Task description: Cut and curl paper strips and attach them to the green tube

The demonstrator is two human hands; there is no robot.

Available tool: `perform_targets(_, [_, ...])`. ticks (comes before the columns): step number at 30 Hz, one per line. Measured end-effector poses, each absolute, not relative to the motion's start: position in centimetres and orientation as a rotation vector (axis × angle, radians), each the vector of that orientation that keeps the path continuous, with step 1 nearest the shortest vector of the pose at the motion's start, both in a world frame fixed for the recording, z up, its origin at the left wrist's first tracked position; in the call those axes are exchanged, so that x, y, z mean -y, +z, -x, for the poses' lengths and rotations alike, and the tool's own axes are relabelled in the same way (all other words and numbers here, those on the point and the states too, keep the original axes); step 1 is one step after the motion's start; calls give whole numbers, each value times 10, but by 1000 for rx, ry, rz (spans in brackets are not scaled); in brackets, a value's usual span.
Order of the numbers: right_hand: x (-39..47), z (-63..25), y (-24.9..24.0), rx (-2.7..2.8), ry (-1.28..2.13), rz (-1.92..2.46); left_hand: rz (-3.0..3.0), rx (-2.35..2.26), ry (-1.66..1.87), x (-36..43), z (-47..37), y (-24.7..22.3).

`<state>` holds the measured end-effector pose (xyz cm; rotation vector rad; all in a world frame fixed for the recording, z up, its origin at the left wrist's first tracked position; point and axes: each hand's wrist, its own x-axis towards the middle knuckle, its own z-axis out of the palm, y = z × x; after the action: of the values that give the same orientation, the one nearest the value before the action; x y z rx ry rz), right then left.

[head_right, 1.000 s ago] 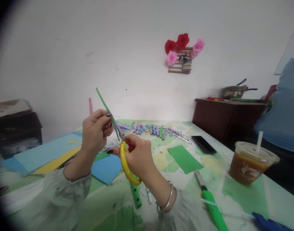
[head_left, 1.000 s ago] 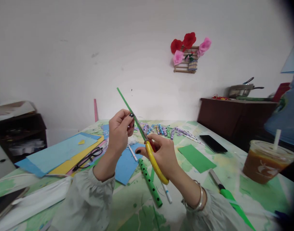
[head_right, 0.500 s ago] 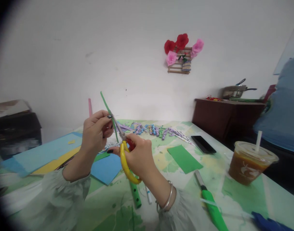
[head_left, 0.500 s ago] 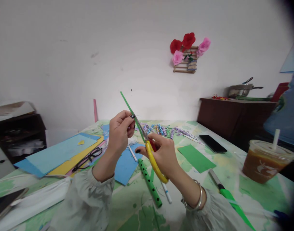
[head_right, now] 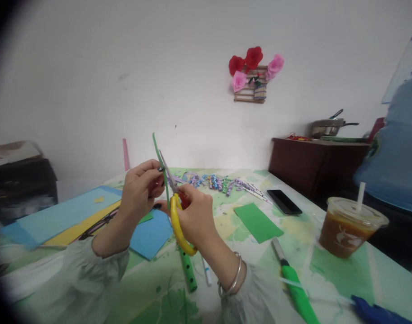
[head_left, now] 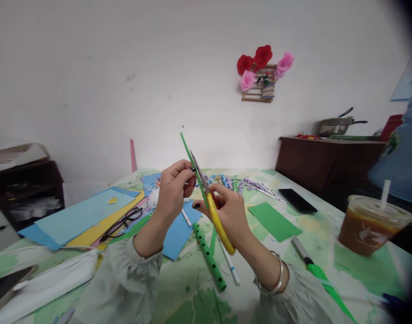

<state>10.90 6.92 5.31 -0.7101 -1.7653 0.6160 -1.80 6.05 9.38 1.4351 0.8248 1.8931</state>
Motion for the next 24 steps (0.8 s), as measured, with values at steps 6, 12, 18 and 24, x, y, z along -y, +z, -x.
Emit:
perform_targets(6, [-72, -108, 53, 1718, 781, 641, -1420, -820, 1933, -61, 19, 94])
perform_targets(12, [-67, -106, 53, 1789, 704, 669, -1448, -827, 2000, -62, 24, 97])
perform_targets(18, [-64, -106, 55, 1816, 595, 687, -1495, -876, 2011, -63, 23, 96])
perform_targets(24, [-65, -105, 54, 1807, 440, 720, -1580, -969, 2002, -63, 22, 94])
